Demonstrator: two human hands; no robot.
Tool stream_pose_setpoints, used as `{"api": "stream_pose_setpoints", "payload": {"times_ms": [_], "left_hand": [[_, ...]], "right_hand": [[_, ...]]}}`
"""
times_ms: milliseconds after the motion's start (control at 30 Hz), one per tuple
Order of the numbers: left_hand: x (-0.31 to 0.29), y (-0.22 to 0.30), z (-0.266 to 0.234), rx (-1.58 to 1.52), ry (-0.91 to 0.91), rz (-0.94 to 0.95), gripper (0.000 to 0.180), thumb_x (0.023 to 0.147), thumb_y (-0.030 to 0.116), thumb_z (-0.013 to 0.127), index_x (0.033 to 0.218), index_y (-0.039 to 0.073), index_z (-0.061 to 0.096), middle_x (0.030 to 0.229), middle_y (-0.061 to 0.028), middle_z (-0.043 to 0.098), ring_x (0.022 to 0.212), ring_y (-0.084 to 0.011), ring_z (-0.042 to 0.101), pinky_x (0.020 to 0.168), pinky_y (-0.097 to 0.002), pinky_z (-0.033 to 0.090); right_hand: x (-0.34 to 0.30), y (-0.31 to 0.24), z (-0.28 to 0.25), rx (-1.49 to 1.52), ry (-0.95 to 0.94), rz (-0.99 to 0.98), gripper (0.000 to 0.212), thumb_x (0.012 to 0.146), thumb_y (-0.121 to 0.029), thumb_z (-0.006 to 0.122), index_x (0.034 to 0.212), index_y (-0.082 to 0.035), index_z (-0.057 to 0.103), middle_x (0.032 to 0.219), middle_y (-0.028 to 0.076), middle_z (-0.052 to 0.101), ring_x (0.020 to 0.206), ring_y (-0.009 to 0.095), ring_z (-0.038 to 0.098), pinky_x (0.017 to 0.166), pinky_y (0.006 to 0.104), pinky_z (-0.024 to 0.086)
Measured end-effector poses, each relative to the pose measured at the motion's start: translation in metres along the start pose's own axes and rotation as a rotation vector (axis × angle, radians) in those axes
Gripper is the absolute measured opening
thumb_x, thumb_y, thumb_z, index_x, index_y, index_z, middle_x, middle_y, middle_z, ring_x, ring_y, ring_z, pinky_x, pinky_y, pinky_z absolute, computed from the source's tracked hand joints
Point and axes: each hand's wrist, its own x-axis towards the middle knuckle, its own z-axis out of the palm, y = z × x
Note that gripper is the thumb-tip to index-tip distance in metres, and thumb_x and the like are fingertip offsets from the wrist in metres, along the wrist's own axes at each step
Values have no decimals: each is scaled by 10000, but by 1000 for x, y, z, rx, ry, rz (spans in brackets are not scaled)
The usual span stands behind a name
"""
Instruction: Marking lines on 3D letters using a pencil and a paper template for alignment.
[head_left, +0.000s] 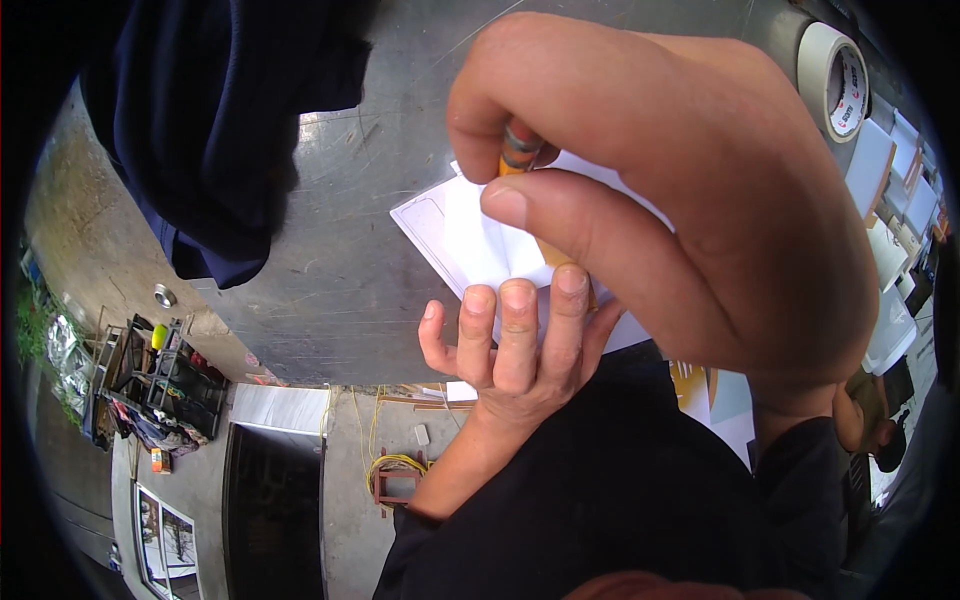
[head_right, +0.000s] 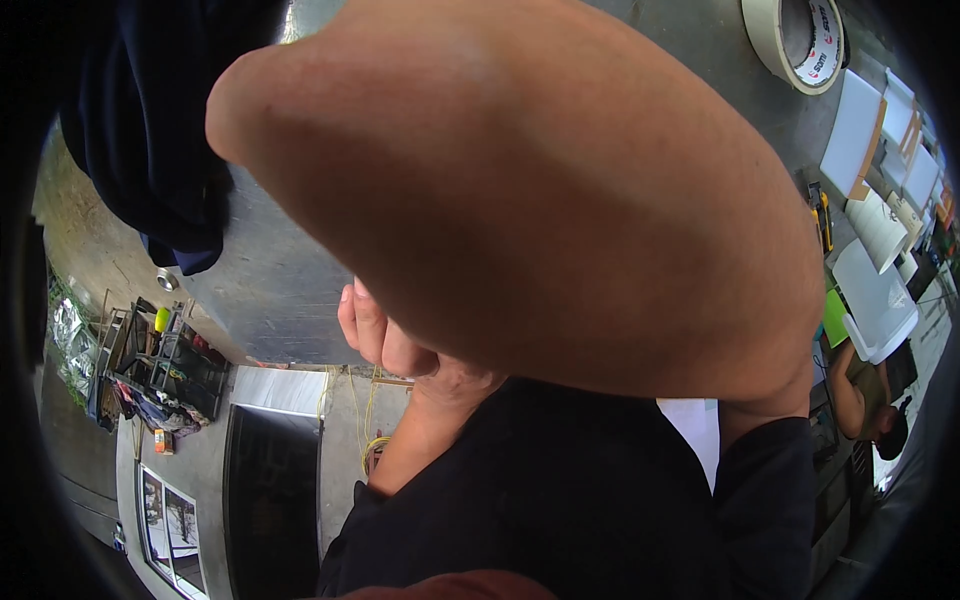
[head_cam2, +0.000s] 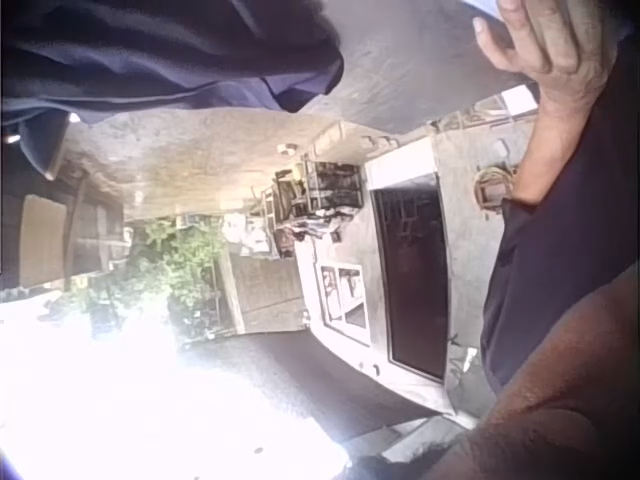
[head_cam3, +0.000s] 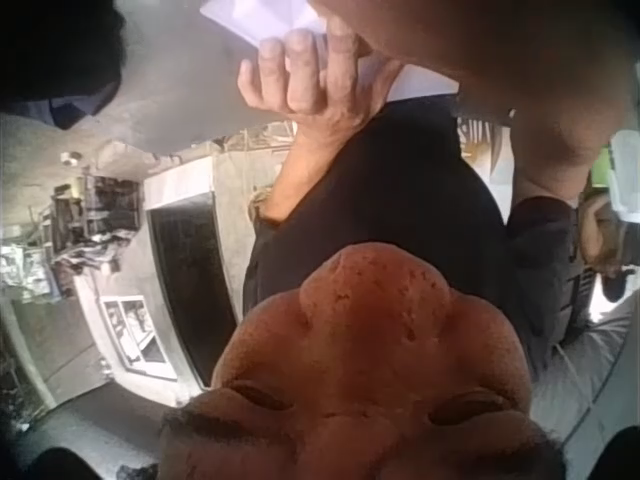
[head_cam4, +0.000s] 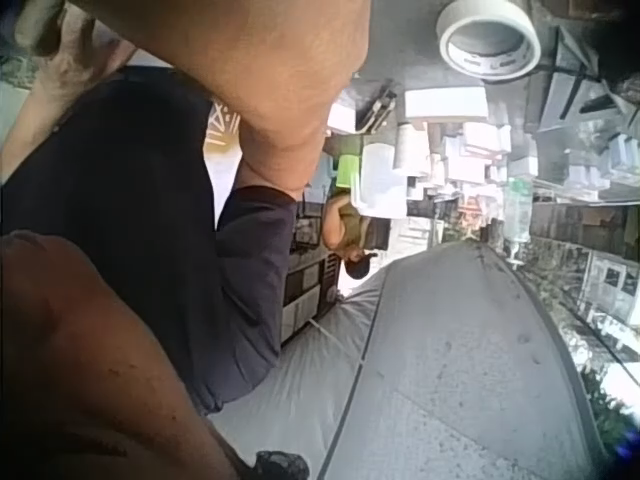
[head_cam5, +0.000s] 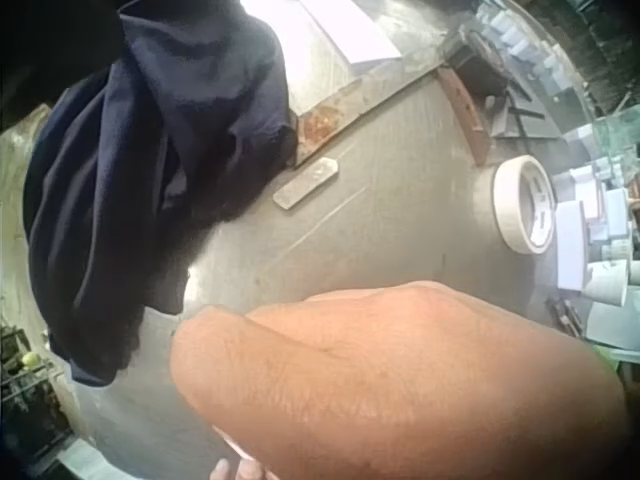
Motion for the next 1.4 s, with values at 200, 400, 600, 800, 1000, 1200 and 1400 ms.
{"api": "stream_pose_setpoints", "payload": {"times_ms": [200,400,600,800,1000,1200,1400], "left_hand": [[-7,-6,4,29,6,42,610,887,533,715,1385,224,547,1441,-65,389,1390,-288,363,1129,-576,307],[-8,-2,14,67,75,25,605,874,501,734,1382,244,531,1423,-57,389,1387,-281,355,1119,-572,328],[-6,1,13,51,68,9,613,871,499,740,1385,246,521,1423,-58,385,1384,-278,358,1118,-568,333],[-4,6,16,60,110,-23,639,864,525,747,1390,243,517,1430,-61,379,1377,-277,365,1117,-552,340],[-7,10,7,183,7,-42,694,851,584,748,1405,241,510,1445,-60,373,1385,-279,362,1116,-549,339],[4,9,4,111,1,-26,664,888,580,713,1419,239,508,1460,-64,375,1407,-285,349,1120,-558,331],[4,8,3,101,-9,-33,607,929,549,678,1422,240,508,1465,-62,378,1410,-283,348,1117,-562,325]], "right_hand": [[-18,4,-3,3,-50,-9,166,757,-21,686,898,-31,598,801,84,609,731,268,620,634,354,501],[-11,5,3,-3,-110,-38,167,754,-23,686,892,-33,593,797,84,605,728,269,618,632,355,500],[1,6,7,-33,-164,-60,168,751,-26,686,887,-34,589,793,84,602,725,270,616,629,356,499],[1,10,1,-55,-218,-75,169,747,-28,686,882,-35,584,789,83,599,722,271,614,627,357,499],[-16,32,-30,-74,-273,-107,170,744,-30,686,877,-37,580,785,83,595,719,272,612,625,358,498],[0,33,-24,-104,-336,-126,171,741,-33,686,871,-38,575,781,83,592,716,273,610,622,359,497],[11,28,-18,-128,-401,-157,173,738,-35,686,866,-40,571,777,83,588,713,274,608,620,360,497]]}}
